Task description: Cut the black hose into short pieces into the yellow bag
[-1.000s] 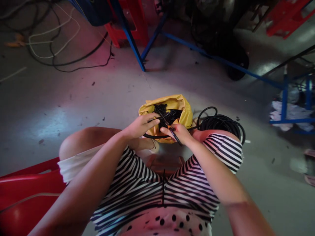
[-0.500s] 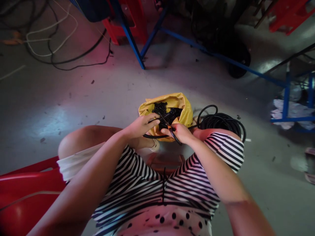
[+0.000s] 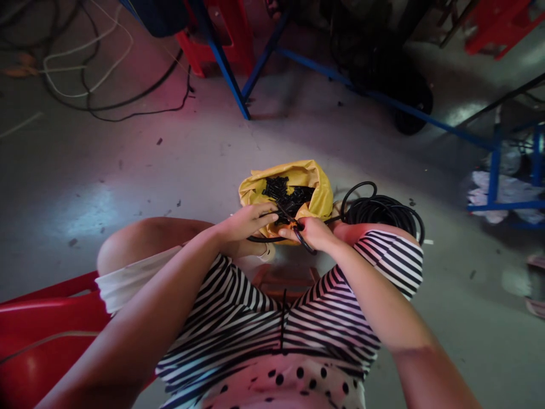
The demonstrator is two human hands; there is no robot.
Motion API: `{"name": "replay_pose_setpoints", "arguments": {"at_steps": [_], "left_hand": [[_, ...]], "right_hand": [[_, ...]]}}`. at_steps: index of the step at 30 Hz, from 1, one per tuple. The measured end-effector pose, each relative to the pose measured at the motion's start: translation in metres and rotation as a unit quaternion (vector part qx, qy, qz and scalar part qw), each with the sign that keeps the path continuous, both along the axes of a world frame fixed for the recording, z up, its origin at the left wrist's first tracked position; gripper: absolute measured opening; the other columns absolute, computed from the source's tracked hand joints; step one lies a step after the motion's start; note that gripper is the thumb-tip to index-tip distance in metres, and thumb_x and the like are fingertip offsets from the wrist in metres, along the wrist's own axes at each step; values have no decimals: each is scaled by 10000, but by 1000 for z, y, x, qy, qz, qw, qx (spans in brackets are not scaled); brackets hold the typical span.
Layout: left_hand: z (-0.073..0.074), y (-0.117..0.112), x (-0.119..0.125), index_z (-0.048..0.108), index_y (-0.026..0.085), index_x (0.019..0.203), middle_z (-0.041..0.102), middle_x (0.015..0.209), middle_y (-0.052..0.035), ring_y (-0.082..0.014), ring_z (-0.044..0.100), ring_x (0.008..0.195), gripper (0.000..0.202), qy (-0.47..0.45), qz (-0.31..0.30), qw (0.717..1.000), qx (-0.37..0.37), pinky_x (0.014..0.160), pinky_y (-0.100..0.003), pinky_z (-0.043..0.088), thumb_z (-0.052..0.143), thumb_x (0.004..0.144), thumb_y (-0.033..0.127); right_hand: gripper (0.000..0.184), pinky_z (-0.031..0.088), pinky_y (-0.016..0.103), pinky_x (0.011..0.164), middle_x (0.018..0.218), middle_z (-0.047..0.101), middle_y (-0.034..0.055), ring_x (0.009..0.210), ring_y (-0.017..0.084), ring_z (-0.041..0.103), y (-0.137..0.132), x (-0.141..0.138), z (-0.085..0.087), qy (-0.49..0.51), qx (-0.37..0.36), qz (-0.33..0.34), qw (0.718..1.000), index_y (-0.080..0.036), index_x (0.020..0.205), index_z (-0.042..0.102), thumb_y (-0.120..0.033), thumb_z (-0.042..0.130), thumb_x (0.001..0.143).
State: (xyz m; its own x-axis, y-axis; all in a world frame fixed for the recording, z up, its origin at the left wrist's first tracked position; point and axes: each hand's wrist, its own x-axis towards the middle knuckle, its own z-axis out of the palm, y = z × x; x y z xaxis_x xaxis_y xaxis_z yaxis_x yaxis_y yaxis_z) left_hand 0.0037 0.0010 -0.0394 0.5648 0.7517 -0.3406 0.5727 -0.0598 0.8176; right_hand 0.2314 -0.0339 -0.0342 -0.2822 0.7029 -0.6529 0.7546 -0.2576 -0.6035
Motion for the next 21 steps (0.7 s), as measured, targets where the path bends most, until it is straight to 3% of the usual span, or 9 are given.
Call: {"name": "replay_pose_setpoints", "arguments": {"at_steps": [7, 12, 17, 21], "left_hand": [[0, 1, 1, 623, 185, 943, 695, 908, -57, -196, 625, 813, 326, 11, 20, 1000, 6, 738, -316, 460, 443, 932, 456], [0, 3, -1, 628, 183, 944, 689, 875, -44, -187, 617, 797, 326, 6, 37, 999, 9, 739, -308, 462, 449, 922, 454], [3, 3, -1, 612, 179, 891, 664, 831, -34, -176, 602, 760, 320, 0, 41, 999, 14, 709, -299, 457, 455, 924, 456], [6, -2, 4, 589, 190, 833, 638, 783, -24, -173, 585, 718, 319, 0, -17, 1000, -16, 661, -290, 438, 458, 929, 464]], "right_hand": [[612, 377, 237, 510, 578, 627, 15, 520, 145, 585, 3, -3, 4, -18, -27, -24, 999, -184, 754, 607, -795, 650, 757], [608, 357, 242, 480, 536, 610, 11, 473, 140, 562, 4, -3, 5, -10, -32, -39, 999, -183, 696, 594, -783, 693, 720], [570, 342, 259, 471, 513, 582, -1, 449, 142, 529, 3, -1, 1, 35, -38, -71, 996, -191, 674, 574, -739, 726, 710], [504, 352, 247, 528, 588, 571, -21, 550, 127, 523, 2, -4, 0, 145, 11, -121, 982, -179, 716, 585, -662, 725, 748]]}}
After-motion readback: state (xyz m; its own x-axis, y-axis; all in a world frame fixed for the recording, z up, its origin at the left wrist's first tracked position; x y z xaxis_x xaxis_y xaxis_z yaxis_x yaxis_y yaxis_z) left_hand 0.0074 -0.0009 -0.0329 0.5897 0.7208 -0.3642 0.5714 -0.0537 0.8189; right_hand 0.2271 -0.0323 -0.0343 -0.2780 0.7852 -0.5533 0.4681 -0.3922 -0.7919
